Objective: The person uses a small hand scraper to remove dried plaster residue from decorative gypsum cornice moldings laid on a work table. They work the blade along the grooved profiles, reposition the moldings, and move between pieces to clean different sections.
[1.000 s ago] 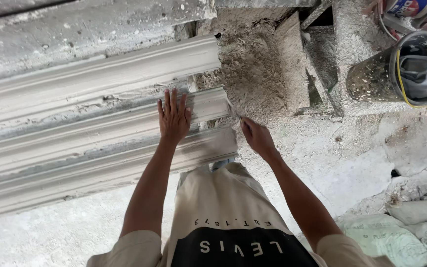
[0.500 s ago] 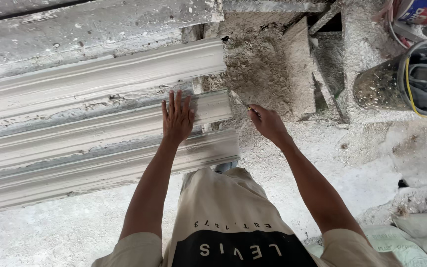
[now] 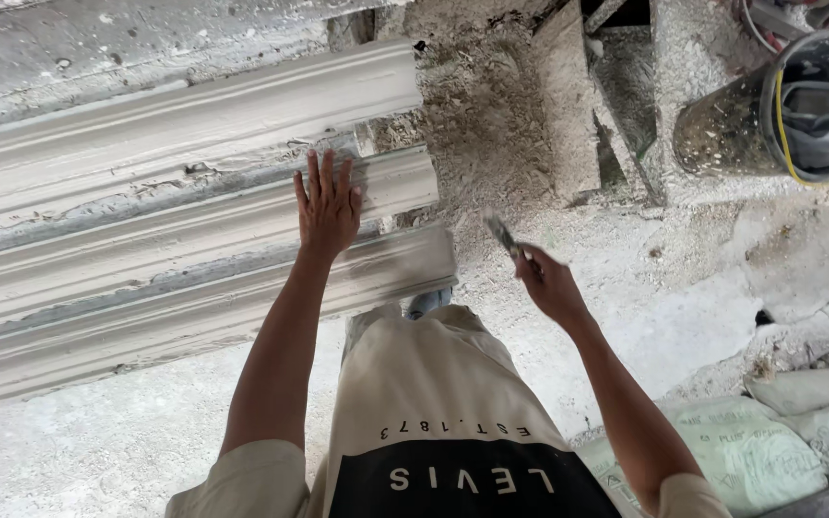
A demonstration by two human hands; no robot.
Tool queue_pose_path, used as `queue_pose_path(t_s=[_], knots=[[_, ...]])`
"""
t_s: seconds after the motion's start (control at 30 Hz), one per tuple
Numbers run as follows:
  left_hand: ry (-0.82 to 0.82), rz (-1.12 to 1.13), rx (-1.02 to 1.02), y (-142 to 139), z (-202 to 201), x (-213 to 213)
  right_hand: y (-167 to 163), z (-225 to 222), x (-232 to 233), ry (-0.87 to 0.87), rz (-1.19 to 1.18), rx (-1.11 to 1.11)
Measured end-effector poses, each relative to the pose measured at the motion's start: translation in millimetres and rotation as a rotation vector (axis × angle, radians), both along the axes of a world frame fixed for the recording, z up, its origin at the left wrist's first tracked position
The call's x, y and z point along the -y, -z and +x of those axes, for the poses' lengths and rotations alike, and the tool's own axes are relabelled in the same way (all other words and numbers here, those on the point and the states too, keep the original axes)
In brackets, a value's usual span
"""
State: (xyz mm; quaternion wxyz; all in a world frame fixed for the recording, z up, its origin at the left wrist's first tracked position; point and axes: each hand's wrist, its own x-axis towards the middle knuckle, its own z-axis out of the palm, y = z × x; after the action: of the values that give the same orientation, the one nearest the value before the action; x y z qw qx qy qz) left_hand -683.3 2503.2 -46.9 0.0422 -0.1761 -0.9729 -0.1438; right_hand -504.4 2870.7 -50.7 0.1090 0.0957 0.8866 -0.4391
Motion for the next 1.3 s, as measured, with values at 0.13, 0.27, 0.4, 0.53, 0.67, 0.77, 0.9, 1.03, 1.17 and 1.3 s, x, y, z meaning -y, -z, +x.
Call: queue_pose_path(t_s=[0.13, 0.27, 0.4, 0.53, 0.67, 0.77, 0.9, 1.03, 1.17, 1.3], knots=[[-0.037, 0.031, 0.051, 4.4, 5.8, -2.5, -9.0, 63.1, 2.5, -0.037, 0.102, 0.179], [-0.106, 0.063, 0.038, 13.0, 33.2, -14.7, 6.7, 76.3, 30.9, -0.131, 0.080, 0.021], [-0.170, 0.108, 0.007, 20.9, 74.7, -30.5, 21.9, 77.4, 38.3, -0.083, 0.039, -0.032], [-0.173, 0.125, 0.050, 22.5, 81.1, -32.5, 14.0, 82.2, 34.4, -0.110, 0.051, -0.065], [-0.188, 0.124, 0.039, 22.0, 76.3, -29.5, 5.5, 64.1, 47.2, -0.102, 0.079, -0.022], [-0.198, 0.144, 0.028, 21.3, 76.1, -27.2, -1.3, 54.3, 45.6, -0.121, 0.091, -0.014], [-0.197, 0.141, 0.021, 20.4, 77.0, -25.7, -7.2, 48.9, 44.3, -0.169, 0.074, -0.116], [-0.221, 0.147, 0.063, 19.0, 75.4, -24.4, -14.4, 42.1, 52.0, -0.127, 0.096, -0.043], [-0.220, 0.145, 0.044, 20.2, 76.3, -23.3, -23.6, 37.7, 51.4, -0.126, 0.117, 0.038], [-0.221, 0.144, 0.032, 23.3, 78.8, -22.7, -20.1, 34.0, 55.0, -0.121, 0.161, 0.224]])
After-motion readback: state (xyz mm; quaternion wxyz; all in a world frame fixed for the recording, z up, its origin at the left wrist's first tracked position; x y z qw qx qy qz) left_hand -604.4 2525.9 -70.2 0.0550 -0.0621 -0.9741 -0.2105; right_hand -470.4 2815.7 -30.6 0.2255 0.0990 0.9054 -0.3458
